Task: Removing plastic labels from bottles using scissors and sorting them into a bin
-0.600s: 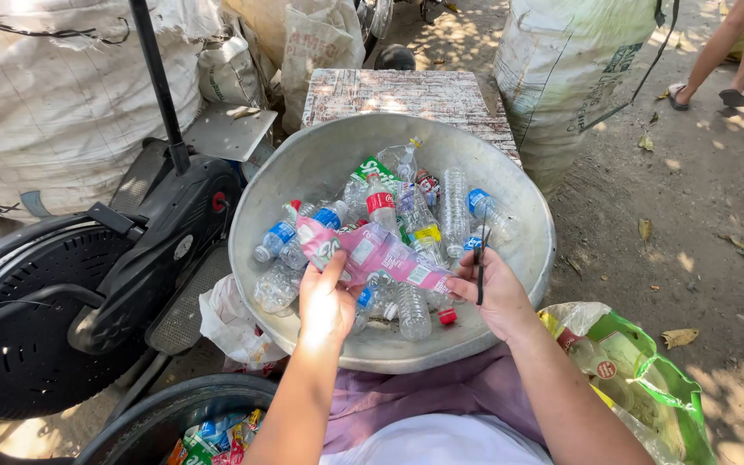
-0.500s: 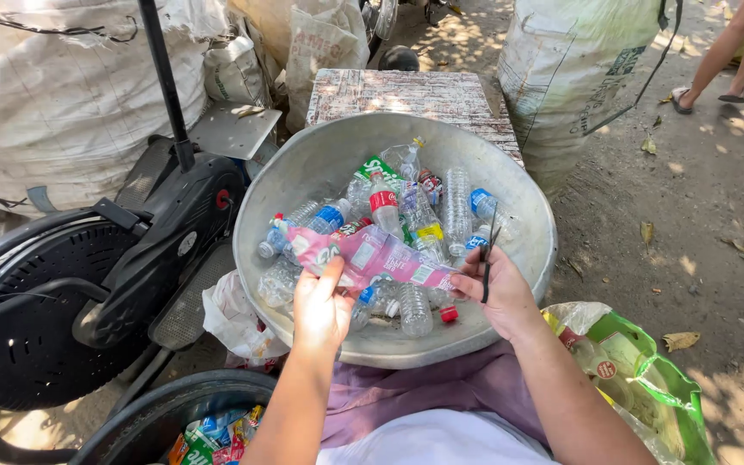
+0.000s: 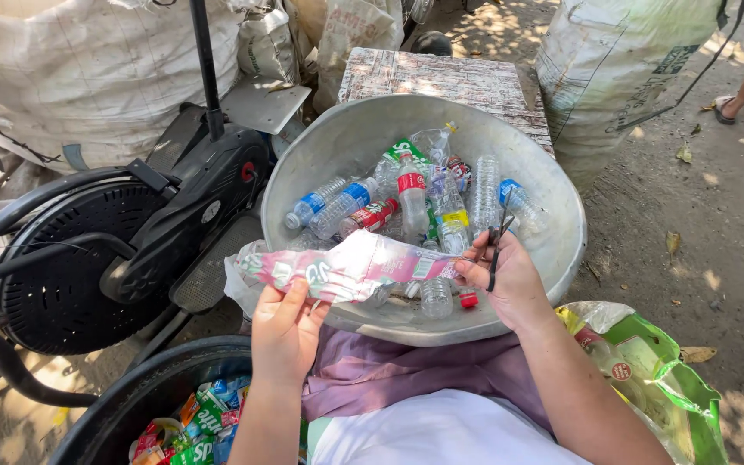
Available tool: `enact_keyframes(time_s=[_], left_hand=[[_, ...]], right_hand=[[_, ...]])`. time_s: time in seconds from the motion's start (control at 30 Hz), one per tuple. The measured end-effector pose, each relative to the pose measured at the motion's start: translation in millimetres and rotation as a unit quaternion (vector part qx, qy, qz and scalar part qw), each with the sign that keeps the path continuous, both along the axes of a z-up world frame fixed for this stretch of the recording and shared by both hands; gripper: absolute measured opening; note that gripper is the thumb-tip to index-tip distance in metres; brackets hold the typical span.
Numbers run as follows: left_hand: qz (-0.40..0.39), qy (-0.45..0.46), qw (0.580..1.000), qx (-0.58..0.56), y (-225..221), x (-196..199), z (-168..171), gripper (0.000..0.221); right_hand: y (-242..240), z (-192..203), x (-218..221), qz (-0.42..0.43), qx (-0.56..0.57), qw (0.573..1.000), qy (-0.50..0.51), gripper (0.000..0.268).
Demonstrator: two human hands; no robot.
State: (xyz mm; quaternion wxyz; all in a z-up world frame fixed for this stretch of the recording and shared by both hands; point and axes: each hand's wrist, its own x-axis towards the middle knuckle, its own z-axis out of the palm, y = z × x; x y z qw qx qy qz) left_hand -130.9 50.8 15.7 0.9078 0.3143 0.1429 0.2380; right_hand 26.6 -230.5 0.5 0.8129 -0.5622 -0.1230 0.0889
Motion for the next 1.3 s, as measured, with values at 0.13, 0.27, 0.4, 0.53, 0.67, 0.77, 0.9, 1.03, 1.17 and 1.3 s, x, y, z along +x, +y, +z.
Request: enact_keyframes(time_s=[0.13, 0.27, 0.4, 0.53, 0.67, 0.77, 0.9, 1.03, 1.17, 1.3], left_hand=[[0.029, 0.005, 0.999, -0.019, 27, -19, -24, 0.013], [0.026, -0.067, 0.997, -0.023, 43, -42, -16, 0.024], [0.059, -0.089, 0.994, -0.018, 57, -74, -9, 0.022], [0.084, -0.096, 0.992, -0.015, 78, -101, 5, 0.016], [0.127, -0.097, 0.987, 0.029, 92, -127, 22, 0.022], [0.158, -0.085, 0.983, 0.043, 102, -147, 22, 0.019], [0.198, -0.063, 0.976, 0.061, 116, -169, 18, 0.019], [0.237, -0.028, 0.970, 0.055, 130, -192, 6, 0.021], [0.274, 0.020, 0.961, 0.043, 144, -214, -20, 0.023], [0.301, 0.068, 0.951, 0.013, 152, -232, -44, 0.027]], right_hand=[[14, 9, -7, 0.014, -0.011, 1.000, 0.004, 0.044], [27, 15, -1, 0.082, -0.002, 0.997, 0.008, 0.043], [56, 35, -11, 0.130, 0.001, 0.991, -0.025, 0.045], [87, 50, -12, 0.144, -0.015, 0.989, 0.008, 0.047], [125, 69, -20, 0.233, -0.003, 0.972, -0.037, 0.039], [151, 69, -23, 0.259, -0.016, 0.964, -0.055, 0.039], [190, 65, -28, 0.284, -0.064, 0.954, -0.072, 0.043], [229, 49, -32, 0.298, -0.121, 0.945, -0.057, 0.051], [266, 24, -44, 0.359, -0.161, 0.917, -0.056, 0.047], [297, 4, -65, 0.395, -0.209, 0.893, -0.055, 0.041]])
